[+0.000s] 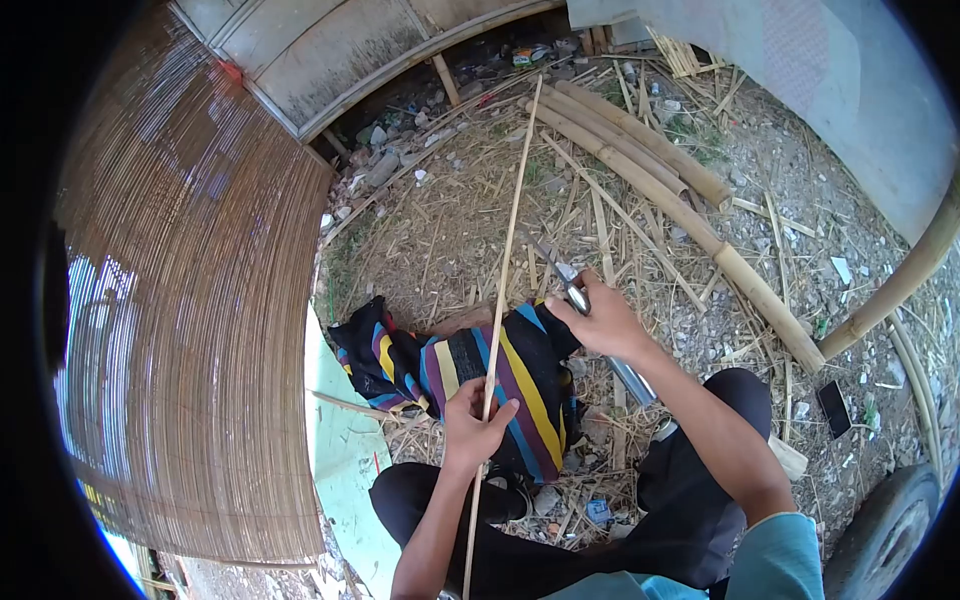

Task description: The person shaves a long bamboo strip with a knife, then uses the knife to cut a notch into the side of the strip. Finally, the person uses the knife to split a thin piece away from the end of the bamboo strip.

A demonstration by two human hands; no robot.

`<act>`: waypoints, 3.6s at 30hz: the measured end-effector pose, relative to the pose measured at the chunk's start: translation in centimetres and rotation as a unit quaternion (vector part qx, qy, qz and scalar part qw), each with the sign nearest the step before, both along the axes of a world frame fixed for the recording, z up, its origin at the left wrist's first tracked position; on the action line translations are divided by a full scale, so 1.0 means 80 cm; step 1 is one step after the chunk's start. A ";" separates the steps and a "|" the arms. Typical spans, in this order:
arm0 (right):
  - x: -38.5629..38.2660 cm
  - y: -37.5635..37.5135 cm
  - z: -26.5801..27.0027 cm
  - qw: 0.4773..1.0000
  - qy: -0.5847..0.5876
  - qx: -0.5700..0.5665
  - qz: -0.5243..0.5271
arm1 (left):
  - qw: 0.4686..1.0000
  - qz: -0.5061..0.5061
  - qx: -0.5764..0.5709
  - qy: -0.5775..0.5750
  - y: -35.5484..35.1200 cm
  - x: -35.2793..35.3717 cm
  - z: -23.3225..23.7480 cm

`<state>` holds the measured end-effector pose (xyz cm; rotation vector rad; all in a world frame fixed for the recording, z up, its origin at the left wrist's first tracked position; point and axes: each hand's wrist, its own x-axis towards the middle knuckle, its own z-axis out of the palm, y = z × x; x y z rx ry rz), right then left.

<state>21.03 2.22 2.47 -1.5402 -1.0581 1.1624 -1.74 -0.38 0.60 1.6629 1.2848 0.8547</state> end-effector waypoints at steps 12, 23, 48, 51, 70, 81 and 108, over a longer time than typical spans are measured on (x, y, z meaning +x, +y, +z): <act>-0.031 -0.011 -0.013 0.957 -0.207 0.168 0.109 | 0.998 0.026 0.043 -0.048 -0.001 0.001 -0.003; -0.046 -0.004 -0.010 0.989 0.128 0.001 0.079 | 0.991 -0.072 0.015 -0.111 -0.006 0.017 -0.011; -0.040 0.011 -0.034 0.934 0.338 -0.042 -0.109 | 0.966 -0.114 -0.162 -0.166 -0.012 0.003 0.021; -0.030 0.012 -0.032 0.923 0.368 -0.039 -0.101 | 0.988 -0.043 -0.055 -0.139 -0.006 0.001 0.013; -0.048 -0.015 -0.010 0.856 -0.444 0.239 0.111 | 0.997 -0.049 0.015 -0.056 -0.008 -0.014 0.022; -0.049 -0.009 0.005 0.860 -0.451 0.223 0.086 | 0.993 -0.040 0.015 -0.107 -0.002 -0.009 0.015; 0.037 0.071 0.027 0.834 -0.515 0.188 -0.067 | 0.996 -0.082 0.036 -0.027 -0.013 -0.010 0.021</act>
